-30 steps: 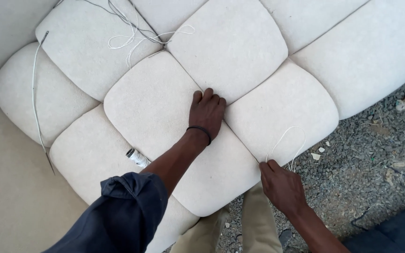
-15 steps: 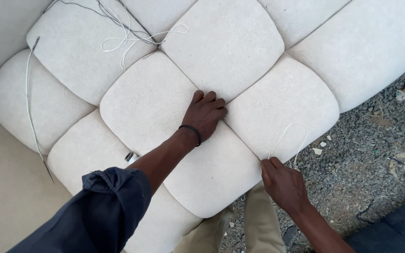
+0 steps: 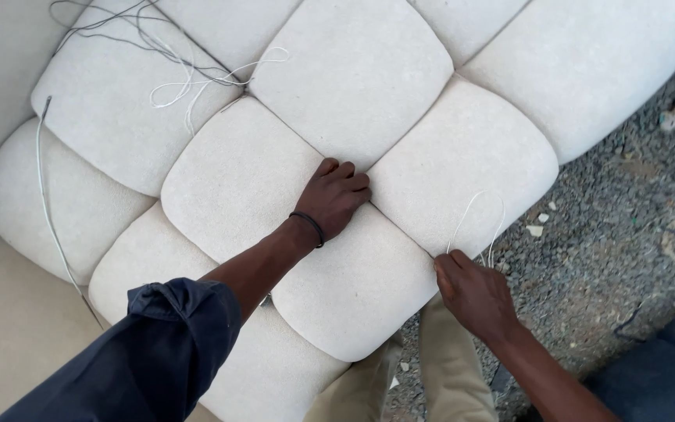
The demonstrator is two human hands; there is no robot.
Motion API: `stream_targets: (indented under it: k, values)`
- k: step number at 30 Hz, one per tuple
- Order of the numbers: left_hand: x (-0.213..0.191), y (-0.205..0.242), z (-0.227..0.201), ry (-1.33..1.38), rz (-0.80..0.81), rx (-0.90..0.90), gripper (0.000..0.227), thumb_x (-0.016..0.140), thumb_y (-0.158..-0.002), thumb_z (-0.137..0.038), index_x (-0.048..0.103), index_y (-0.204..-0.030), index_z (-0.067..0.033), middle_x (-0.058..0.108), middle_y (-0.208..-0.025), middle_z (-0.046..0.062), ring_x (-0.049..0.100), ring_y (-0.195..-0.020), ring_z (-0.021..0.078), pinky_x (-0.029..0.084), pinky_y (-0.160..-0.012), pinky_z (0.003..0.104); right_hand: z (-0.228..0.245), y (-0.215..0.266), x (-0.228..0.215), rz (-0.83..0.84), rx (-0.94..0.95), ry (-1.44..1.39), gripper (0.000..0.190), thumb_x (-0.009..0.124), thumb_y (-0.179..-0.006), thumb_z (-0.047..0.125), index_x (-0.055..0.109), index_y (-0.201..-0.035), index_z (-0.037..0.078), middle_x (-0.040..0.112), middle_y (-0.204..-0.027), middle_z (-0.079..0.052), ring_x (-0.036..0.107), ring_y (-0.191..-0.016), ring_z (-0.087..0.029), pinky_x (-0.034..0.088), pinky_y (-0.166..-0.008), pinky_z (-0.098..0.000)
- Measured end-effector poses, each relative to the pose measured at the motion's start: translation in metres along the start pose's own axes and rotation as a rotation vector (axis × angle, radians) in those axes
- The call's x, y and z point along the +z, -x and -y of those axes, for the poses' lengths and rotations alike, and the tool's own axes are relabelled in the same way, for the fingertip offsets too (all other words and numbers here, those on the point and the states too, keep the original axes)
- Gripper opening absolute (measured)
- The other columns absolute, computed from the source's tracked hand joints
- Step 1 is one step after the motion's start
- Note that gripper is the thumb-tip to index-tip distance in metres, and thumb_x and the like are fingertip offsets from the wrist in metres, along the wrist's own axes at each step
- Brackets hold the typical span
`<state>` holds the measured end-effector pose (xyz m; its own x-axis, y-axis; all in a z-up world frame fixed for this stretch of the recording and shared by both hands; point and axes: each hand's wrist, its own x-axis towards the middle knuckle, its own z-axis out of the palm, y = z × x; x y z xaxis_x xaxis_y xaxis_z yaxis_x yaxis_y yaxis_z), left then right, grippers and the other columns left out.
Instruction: Hand-sewing decorative tufts into a large white sofa cushion using a long upholstery needle and heavy-duty thread.
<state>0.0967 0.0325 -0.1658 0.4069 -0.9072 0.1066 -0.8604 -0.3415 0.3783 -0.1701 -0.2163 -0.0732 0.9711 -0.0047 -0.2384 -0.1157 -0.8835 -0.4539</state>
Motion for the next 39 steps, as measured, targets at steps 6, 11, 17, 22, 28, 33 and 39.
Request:
stream_targets:
  k: [6,11,17,22,28,33,39]
  values:
    - [-0.012,-0.004,-0.005,-0.039,0.063,-0.016,0.024,0.08,-0.112,-0.019,0.075,-0.088,-0.0171,0.064,-0.094,-0.003,0.061,-0.099,0.0214,0.045,-0.106,0.046,0.004,-0.001,-0.002,-0.014,0.016,-0.023,0.024,0.062,-0.12,0.029,0.075,-0.104,0.016,0.067,-0.086,-0.003,0.074,-0.065,-0.032,0.058,-0.048,-0.0443]
    - [-0.017,-0.011,-0.003,-0.025,0.147,-0.018,0.022,0.08,-0.111,-0.017,0.075,-0.09,-0.0166,0.064,-0.095,-0.001,0.062,-0.103,0.0221,0.045,-0.109,0.046,-0.004,0.002,0.001,-0.031,0.021,-0.004,0.026,0.06,-0.12,0.034,0.076,-0.105,0.019,0.067,-0.086,-0.003,0.075,-0.065,-0.033,0.058,-0.048,-0.0463]
    - [-0.02,-0.013,-0.001,-0.048,0.242,0.019,0.015,0.081,-0.109,-0.016,0.081,-0.094,-0.019,0.066,-0.099,-0.003,0.062,-0.105,0.0218,0.045,-0.108,0.047,-0.011,0.005,0.0,0.026,0.041,-0.066,0.029,0.054,-0.121,0.037,0.075,-0.11,0.02,0.066,-0.087,-0.003,0.074,-0.064,-0.033,0.06,-0.05,-0.0467]
    - [-0.02,-0.014,0.001,-0.083,0.363,0.029,0.012,0.079,-0.109,-0.016,0.081,-0.1,-0.0219,0.065,-0.103,-0.006,0.06,-0.11,0.0201,0.042,-0.112,0.047,-0.015,0.01,-0.013,0.07,0.066,-0.141,0.026,0.056,-0.119,0.035,0.075,-0.111,0.019,0.068,-0.087,-0.005,0.073,-0.06,-0.035,0.06,-0.048,-0.0477]
    - [-0.033,-0.024,0.001,-0.075,0.339,0.086,0.028,0.072,-0.102,-0.001,0.085,-0.095,-0.0253,0.066,-0.092,-0.012,0.055,-0.102,0.022,0.042,-0.102,0.044,-0.002,0.015,-0.033,0.03,0.064,-0.227,0.017,0.057,-0.116,0.023,0.069,-0.108,0.015,0.064,-0.084,-0.003,0.055,-0.049,-0.024,0.042,-0.044,-0.0413]
    - [-0.032,-0.024,0.002,-0.09,0.332,0.101,0.025,0.073,-0.098,-0.002,0.084,-0.092,-0.024,0.065,-0.091,-0.011,0.055,-0.103,0.0229,0.042,-0.101,0.045,-0.003,0.042,-0.047,0.043,0.108,-0.229,0.013,0.061,-0.114,0.023,0.071,-0.11,0.016,0.069,-0.088,-0.003,0.058,-0.05,-0.027,0.048,-0.044,-0.0432]
    - [-0.031,-0.024,0.002,-0.078,0.338,0.091,0.025,0.073,-0.101,-0.004,0.084,-0.096,-0.0254,0.066,-0.093,-0.012,0.056,-0.104,0.0232,0.042,-0.102,0.045,0.006,0.074,-0.061,0.01,0.093,-0.213,0.016,0.061,-0.113,0.027,0.076,-0.115,0.019,0.068,-0.088,0.001,0.06,-0.052,-0.024,0.052,-0.044,-0.0426]
